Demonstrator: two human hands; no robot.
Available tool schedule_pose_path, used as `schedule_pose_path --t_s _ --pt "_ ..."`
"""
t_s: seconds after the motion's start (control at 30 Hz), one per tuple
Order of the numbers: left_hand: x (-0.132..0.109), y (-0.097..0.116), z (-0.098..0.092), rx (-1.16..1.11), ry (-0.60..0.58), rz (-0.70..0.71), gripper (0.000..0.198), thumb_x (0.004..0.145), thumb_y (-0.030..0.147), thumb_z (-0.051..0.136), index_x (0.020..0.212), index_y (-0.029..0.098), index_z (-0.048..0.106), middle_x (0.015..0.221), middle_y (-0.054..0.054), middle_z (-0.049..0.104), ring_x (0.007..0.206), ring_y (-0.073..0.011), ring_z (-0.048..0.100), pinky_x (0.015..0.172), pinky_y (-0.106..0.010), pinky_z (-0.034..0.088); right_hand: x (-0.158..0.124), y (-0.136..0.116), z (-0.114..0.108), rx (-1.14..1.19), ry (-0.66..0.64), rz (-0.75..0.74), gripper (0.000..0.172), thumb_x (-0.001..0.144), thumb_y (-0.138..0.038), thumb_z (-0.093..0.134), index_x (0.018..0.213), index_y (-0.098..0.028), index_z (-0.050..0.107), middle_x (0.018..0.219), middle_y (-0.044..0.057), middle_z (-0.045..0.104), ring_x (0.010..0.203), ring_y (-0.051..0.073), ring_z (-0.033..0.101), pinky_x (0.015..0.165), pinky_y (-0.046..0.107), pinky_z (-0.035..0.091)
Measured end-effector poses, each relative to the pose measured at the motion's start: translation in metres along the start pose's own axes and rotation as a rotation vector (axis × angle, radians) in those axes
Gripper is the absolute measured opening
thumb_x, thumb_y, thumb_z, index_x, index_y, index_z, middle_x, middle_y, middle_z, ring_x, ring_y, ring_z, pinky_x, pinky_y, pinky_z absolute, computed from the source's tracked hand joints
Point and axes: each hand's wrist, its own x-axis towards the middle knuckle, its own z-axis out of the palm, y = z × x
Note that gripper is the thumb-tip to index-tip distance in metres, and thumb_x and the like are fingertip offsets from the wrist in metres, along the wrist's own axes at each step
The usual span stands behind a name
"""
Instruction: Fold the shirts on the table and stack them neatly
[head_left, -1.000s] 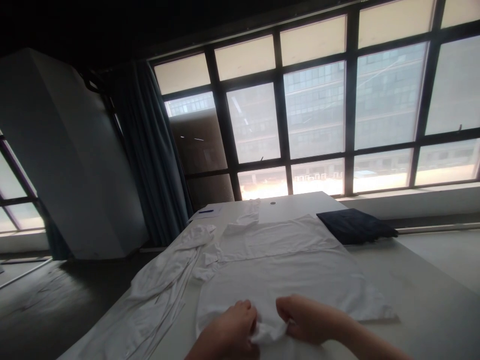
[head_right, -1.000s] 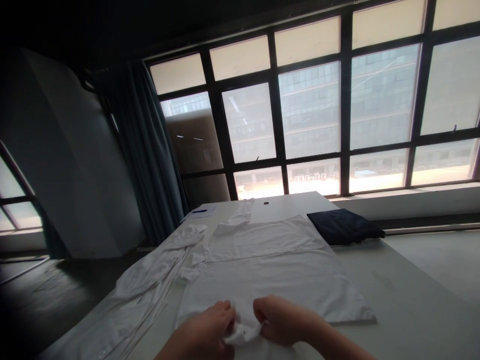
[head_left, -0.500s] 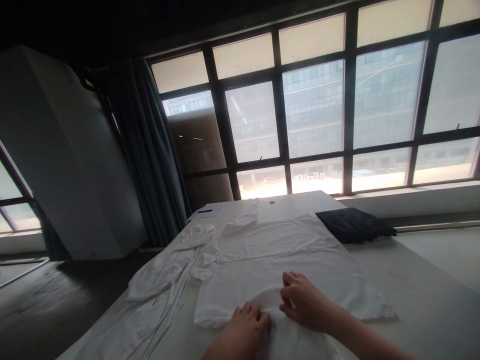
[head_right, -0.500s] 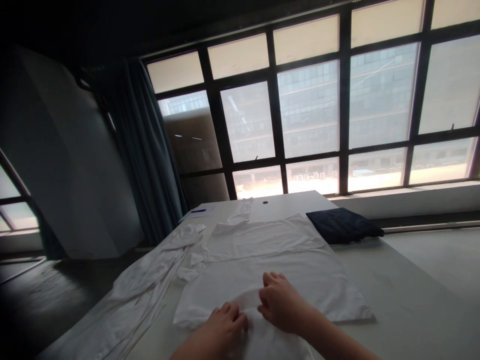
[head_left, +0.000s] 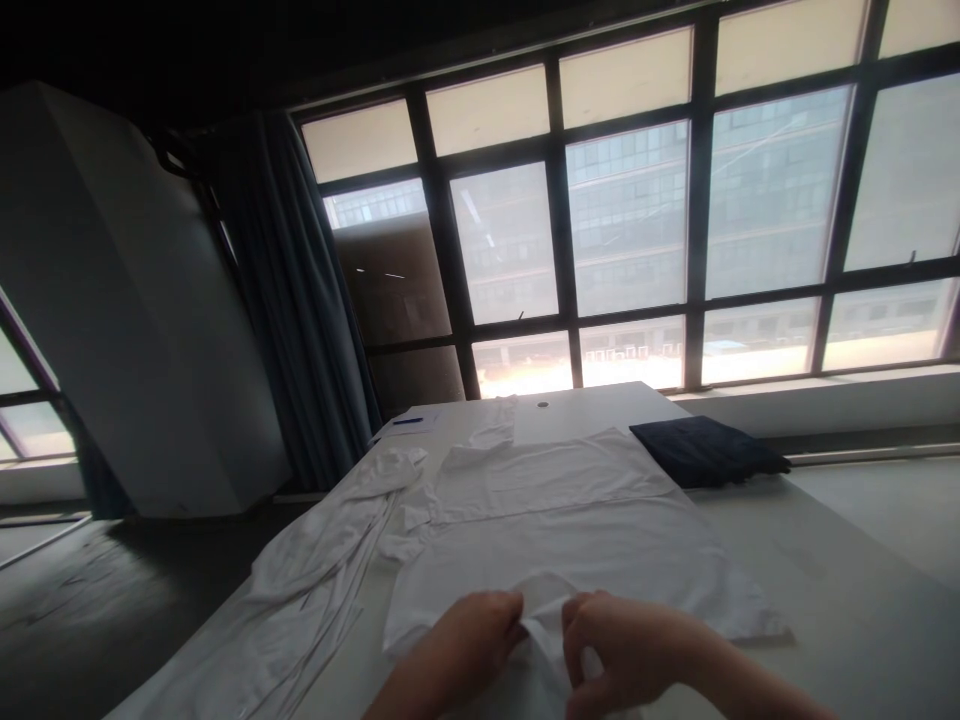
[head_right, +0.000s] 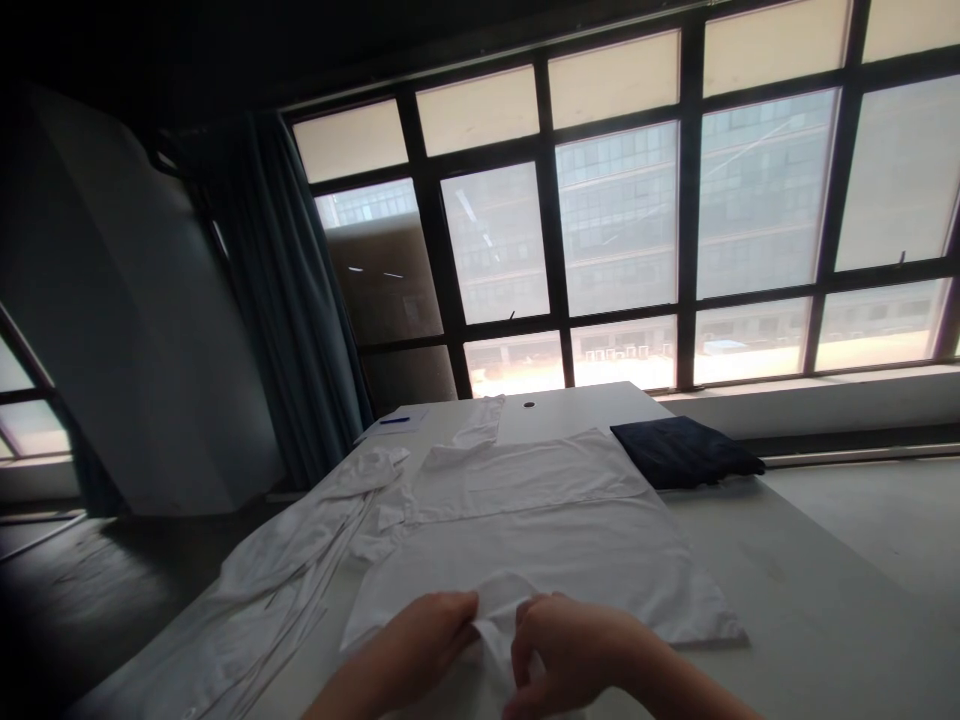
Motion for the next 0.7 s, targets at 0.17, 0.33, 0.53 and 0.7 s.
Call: schedule_pose_path --t_s 0.17,0.33,0.53,0.7 --pt "0.004 -0.031 -0.017 0.019 0.18 -0.16 0.023 0.103 0.039 0.041 0.098 0.025 0.058 0.084 -0.003 0.072 0.082 -0.0216 0.069 0.067 -0.026 0.038 -0.001 0.005 0.012 -0.035 -0.064 -0.142 0.024 0.073 -0.035 0.077 0.098 -0.034 0.078 0.124 0.002 0.064 0.116 0.028 0.058 0.113 0.048 0.025" --pt "0.007 -0.057 -0.012 0.028 0.19 -0.195 0.018 0.099 0.036 0.049 0.094 0.024 0.061 0.088 -0.001 0.073 0.084 -0.0196 0.068 0.069 -0.025 0.037 0.019 0.014 0.062 -0.327 0.103 -0.156 0.008 0.081 -0.029 0.076 0.089 -0.031 0.075 0.116 0.005 0.069 0.112 0.03 0.058 0.108 0.058 0.028" --pt "-0.015 -0.061 0.007 -0.088 0.119 -0.143 0.041 0.072 0.049 0.077 0.103 0.025 0.063 0.098 0.001 0.069 0.084 -0.0187 0.063 0.072 -0.024 0.042 0.06 0.035 0.111 -0.644 0.227 -0.248 0.034 0.075 -0.038 0.082 0.054 -0.022 0.061 0.064 0.0 0.061 0.062 0.015 0.053 0.059 0.027 0.038" --pt "-0.057 -0.1 0.027 -0.214 0.208 -0.168 0.037 0.078 0.048 0.069 0.108 0.027 0.065 0.11 -0.003 0.068 0.099 -0.0222 0.061 0.09 -0.026 0.045 0.06 0.027 0.101 -0.569 0.065 -0.224 0.016 0.082 -0.035 0.076 0.074 -0.025 0.067 0.059 -0.005 0.057 0.047 0.01 0.042 0.043 0.024 0.017"
